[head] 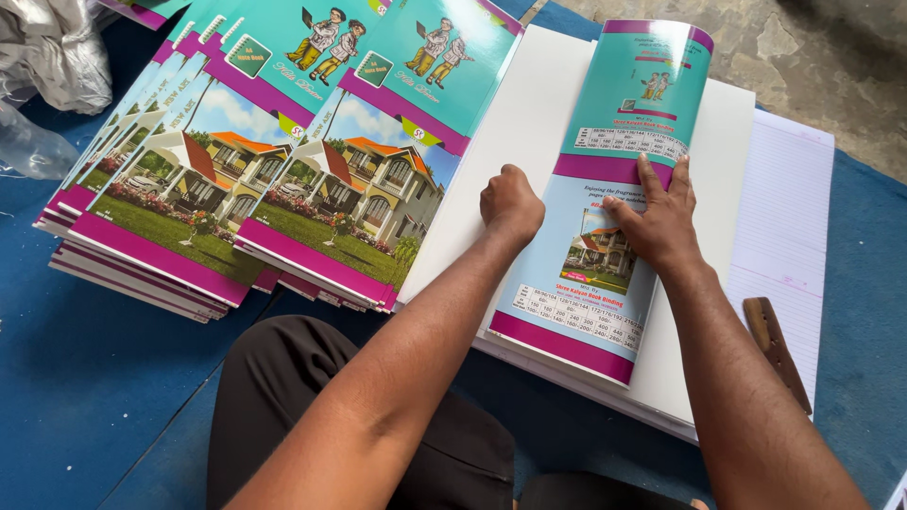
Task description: The person folds printed booklet covers over blank white pages and presses the crease with a wooden block. The person repeats this folding and pressing action for multiple booklets in a stack.
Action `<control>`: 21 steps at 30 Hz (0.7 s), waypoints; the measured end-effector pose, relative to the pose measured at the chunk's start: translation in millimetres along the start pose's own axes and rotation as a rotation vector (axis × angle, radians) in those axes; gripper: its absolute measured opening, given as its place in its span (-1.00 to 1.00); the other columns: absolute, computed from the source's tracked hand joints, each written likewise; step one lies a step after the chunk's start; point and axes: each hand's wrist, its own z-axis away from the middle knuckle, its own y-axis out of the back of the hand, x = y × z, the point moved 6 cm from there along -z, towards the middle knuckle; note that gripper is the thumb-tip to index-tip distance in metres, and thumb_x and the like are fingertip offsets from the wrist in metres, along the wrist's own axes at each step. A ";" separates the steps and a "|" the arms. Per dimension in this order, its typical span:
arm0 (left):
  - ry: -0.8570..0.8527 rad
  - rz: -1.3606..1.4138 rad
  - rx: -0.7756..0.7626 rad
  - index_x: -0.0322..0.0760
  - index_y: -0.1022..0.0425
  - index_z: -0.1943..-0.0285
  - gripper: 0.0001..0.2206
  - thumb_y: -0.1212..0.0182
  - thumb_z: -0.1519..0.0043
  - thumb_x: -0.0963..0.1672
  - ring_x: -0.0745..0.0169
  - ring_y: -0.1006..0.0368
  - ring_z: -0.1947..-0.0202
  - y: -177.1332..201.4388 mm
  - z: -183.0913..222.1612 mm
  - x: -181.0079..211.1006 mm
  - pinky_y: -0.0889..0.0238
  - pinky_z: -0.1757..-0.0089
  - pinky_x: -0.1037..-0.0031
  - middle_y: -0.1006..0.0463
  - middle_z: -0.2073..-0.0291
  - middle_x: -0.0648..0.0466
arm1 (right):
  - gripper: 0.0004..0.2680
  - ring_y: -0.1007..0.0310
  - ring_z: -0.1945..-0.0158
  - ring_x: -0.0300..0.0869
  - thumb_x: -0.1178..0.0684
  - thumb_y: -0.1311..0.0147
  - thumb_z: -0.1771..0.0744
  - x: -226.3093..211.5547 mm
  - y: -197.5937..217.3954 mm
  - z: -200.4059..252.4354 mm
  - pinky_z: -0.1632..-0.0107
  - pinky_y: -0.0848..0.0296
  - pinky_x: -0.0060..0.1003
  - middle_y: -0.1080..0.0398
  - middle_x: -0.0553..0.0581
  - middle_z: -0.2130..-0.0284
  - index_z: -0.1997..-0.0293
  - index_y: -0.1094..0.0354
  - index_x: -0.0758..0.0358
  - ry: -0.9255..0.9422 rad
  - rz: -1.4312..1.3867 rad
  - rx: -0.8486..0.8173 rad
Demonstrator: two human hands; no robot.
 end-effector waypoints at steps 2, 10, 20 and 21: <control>-0.006 -0.001 -0.008 -0.47 -0.43 -0.01 -0.74 -0.20 -0.14 -0.26 -0.17 -0.56 -0.02 2.1 0.5 0.4 -0.44 -0.05 0.23 -0.60 0.07 -0.27 | -0.36 0.50 -0.56 0.37 -0.37 -0.13 -0.28 -1.3 -0.8 0.7 -0.45 0.03 0.21 0.46 0.47 -0.53 -0.55 0.01 -0.17 -0.023 0.014 -0.010; -0.027 -0.006 -0.029 -0.42 -0.44 0.00 -0.76 -0.17 -0.15 -0.26 -0.17 -0.55 -0.04 3.1 -3.0 -4.1 -0.43 -0.08 0.22 -0.60 0.08 -0.26 | -0.37 0.54 -0.55 0.40 -0.41 -0.06 -0.29 -13.4 -5.0 -0.8 -0.44 0.01 0.25 0.48 0.41 -0.54 -0.56 0.03 -0.21 -0.038 0.080 -0.029; -0.036 -0.012 -0.075 -0.41 -0.43 0.01 -0.76 -0.17 -0.14 -0.26 -0.15 -0.56 -0.03 1.9 -3.4 -6.2 -0.44 -0.06 0.23 -0.60 0.10 -0.25 | -0.36 0.58 -0.56 0.34 -0.44 0.00 -0.29 -20.1 -11.9 1.5 -0.34 -0.18 0.32 0.53 0.34 -0.55 -0.57 0.11 -0.28 -0.119 0.221 -0.061; -0.046 -0.012 -0.068 -0.41 -0.42 0.01 -0.76 -0.17 -0.13 -0.25 -0.16 -0.56 -0.03 2.4 -1.8 -5.7 -0.44 -0.06 0.21 -0.60 0.10 -0.25 | -0.36 0.58 -0.56 0.34 -0.43 0.00 -0.29 -20.3 -11.6 2.6 -0.34 -0.18 0.32 0.53 0.34 -0.55 -0.57 0.11 -0.28 -0.117 0.233 -0.056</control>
